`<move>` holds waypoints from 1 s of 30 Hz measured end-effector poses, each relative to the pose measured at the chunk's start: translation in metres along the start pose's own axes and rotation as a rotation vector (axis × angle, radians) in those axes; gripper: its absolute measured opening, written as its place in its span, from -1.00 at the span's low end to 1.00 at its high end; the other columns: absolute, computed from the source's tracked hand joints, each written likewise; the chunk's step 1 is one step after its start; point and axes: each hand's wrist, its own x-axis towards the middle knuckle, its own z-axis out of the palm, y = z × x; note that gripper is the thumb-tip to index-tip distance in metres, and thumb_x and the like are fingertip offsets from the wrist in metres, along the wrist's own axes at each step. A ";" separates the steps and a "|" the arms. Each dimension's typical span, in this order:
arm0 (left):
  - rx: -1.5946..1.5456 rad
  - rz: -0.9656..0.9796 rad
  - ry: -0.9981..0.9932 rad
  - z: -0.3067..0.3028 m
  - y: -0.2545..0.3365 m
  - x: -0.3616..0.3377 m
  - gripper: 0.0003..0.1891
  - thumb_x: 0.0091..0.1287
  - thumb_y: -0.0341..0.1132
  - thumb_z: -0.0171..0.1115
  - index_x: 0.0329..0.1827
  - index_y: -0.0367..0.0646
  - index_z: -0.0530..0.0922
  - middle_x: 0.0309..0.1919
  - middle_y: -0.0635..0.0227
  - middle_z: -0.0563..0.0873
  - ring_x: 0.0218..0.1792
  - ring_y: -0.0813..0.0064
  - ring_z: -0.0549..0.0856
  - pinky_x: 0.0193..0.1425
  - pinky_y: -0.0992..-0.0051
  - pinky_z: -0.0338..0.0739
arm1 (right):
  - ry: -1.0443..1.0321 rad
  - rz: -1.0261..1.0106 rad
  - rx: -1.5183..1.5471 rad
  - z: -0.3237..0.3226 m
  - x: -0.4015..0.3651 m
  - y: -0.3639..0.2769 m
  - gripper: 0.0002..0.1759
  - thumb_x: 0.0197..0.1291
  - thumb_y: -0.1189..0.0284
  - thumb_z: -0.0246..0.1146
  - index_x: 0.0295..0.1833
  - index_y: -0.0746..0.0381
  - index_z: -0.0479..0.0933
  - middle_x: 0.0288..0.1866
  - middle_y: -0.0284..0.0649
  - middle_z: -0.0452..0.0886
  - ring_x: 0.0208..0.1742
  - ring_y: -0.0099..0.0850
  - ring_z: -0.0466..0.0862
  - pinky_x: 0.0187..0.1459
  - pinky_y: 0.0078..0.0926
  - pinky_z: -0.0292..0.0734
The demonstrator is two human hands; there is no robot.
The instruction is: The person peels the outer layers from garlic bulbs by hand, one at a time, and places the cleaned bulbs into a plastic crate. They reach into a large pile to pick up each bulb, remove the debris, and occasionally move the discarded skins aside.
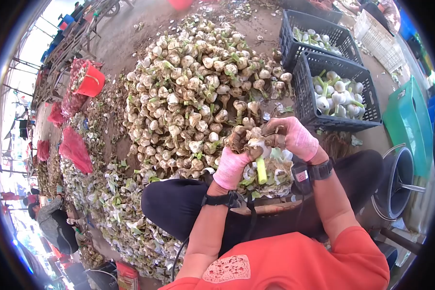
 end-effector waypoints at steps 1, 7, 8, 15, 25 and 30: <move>0.022 -0.003 -0.004 -0.003 -0.001 0.000 -0.19 0.01 -0.29 0.53 0.32 -0.21 0.26 0.14 0.21 0.52 0.16 0.36 0.54 0.21 0.38 0.49 | 0.029 0.067 0.044 0.001 -0.001 -0.002 -0.81 0.08 0.62 0.26 -0.14 0.39 0.57 -0.30 -0.26 0.66 -0.24 -0.63 0.57 -0.18 -0.58 0.51; 0.252 0.038 -0.027 -0.003 -0.001 0.001 -0.04 -0.15 -0.29 0.62 0.35 -0.22 0.24 0.12 0.28 0.55 0.13 0.43 0.55 0.19 0.42 0.47 | 0.068 0.087 -0.046 0.013 0.008 0.019 -0.85 0.07 0.59 0.22 -0.20 0.36 0.56 -0.35 -0.15 0.67 -0.27 -0.48 0.64 -0.19 -0.46 0.54; 0.254 0.040 -0.032 -0.001 -0.002 0.001 -0.04 -0.15 -0.29 0.62 0.35 -0.22 0.24 0.12 0.28 0.55 0.13 0.43 0.55 0.19 0.42 0.47 | 0.072 0.085 -0.048 0.015 0.009 0.032 -0.85 0.07 0.59 0.22 -0.20 0.36 0.56 -0.35 -0.15 0.67 -0.27 -0.48 0.64 -0.19 -0.46 0.54; 0.299 0.097 0.022 0.003 -0.001 0.004 0.00 -0.18 -0.41 0.62 0.39 -0.09 0.21 -0.02 0.34 0.62 0.03 0.47 0.60 0.13 0.43 0.51 | 0.150 0.133 -0.743 0.015 0.005 0.095 -0.75 -0.01 0.50 0.22 -0.16 0.09 0.63 -0.17 -0.10 0.65 0.03 -0.10 0.56 0.03 -0.28 0.48; -0.438 -0.016 0.084 -0.002 -0.019 0.014 -0.61 0.36 -0.48 0.08 0.24 -0.20 0.27 0.09 0.18 0.53 0.03 0.31 0.60 0.07 0.32 0.62 | -0.122 -0.065 0.198 0.006 0.003 0.060 -0.44 0.29 0.44 0.16 0.36 0.34 0.22 0.18 -0.16 0.50 0.12 -0.48 0.51 0.12 -0.54 0.44; -0.779 -0.149 0.028 -0.013 -0.014 0.017 -0.64 0.50 -0.20 -0.12 0.26 -0.16 0.28 0.10 0.11 0.50 0.15 0.21 0.51 0.16 0.12 0.56 | -0.170 0.099 0.125 0.016 0.001 0.082 -0.48 0.31 0.43 0.10 0.36 0.30 0.23 0.14 -0.19 0.51 0.07 -0.47 0.51 0.08 -0.50 0.45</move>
